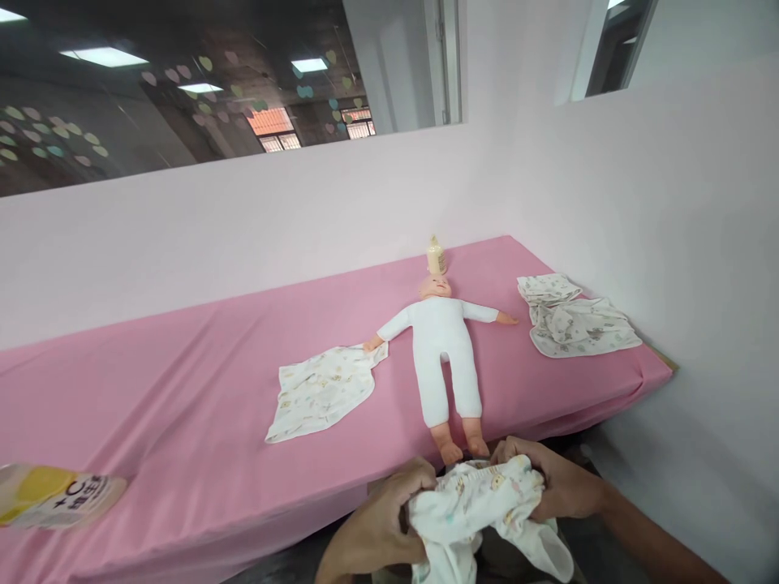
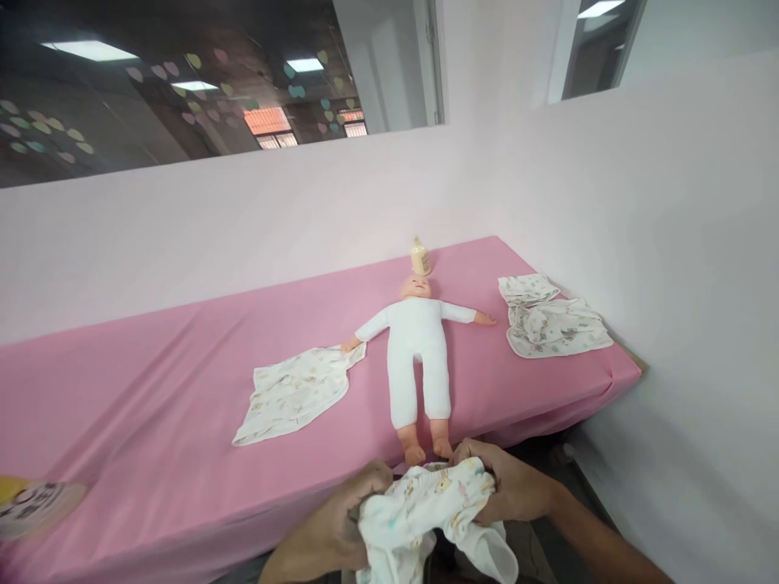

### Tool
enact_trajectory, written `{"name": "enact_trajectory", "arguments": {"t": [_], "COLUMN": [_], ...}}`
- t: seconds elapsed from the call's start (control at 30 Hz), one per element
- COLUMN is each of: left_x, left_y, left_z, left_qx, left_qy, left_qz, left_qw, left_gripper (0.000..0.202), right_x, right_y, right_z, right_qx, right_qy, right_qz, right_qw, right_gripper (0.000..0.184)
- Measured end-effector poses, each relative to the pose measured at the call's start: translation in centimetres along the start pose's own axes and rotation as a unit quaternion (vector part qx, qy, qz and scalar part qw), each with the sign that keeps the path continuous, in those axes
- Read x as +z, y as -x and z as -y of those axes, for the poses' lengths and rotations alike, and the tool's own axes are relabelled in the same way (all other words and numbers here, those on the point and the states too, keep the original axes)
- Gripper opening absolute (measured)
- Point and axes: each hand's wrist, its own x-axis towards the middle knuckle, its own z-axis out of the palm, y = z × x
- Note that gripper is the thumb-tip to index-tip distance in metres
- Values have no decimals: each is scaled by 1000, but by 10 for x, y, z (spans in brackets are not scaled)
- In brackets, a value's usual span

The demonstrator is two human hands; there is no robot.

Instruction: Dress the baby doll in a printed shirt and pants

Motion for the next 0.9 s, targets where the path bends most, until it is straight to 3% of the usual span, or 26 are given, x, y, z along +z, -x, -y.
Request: {"name": "enact_trajectory", "arguments": {"t": [0.07, 0.1, 0.2, 0.33, 0.43, 0.53, 0.63, 0.8, 0.9], "left_x": [-21, -32, -67, -107, -125, -132, -131, -116, -96], "left_y": [7, 8, 1, -25, -38, -41, -41, -46, -50], "left_z": [-12, -19, -46, -92, -130, -163, -188, -211, -220], "left_qx": [23, 39, 138, 310, 326, 300, 301, 292, 306], "left_qy": [14, 16, -9, 1, 14, -15, -33, -3, 27], "left_qz": [50, 47, -21, -96, -161, -213, -231, -270, -273], "left_qw": [998, 998, 990, 946, 931, 930, 924, 918, 912], "left_gripper": [32, 30, 20, 11, 11, 8, 7, 8, 14], "right_x": [-7, -11, -24, -44, -54, -55, -51, -34, -13], "right_y": [5, 5, -3, -25, -34, -34, -34, -40, -37], "right_z": [22, 37, 93, 173, 217, 240, 253, 268, 271], "right_qx": [26, 37, 8, -91, -172, -222, -228, -241, -252], "right_qy": [38, 65, 217, 372, 426, 456, 467, 400, 354], "right_qz": [31, 40, 40, 62, 9, -128, -237, -357, -382], "right_qw": [998, 996, 975, 922, 888, 852, 821, 809, 816], "right_gripper": [44, 47, 56, 82, 68, 40, 25, 17, 26]}}
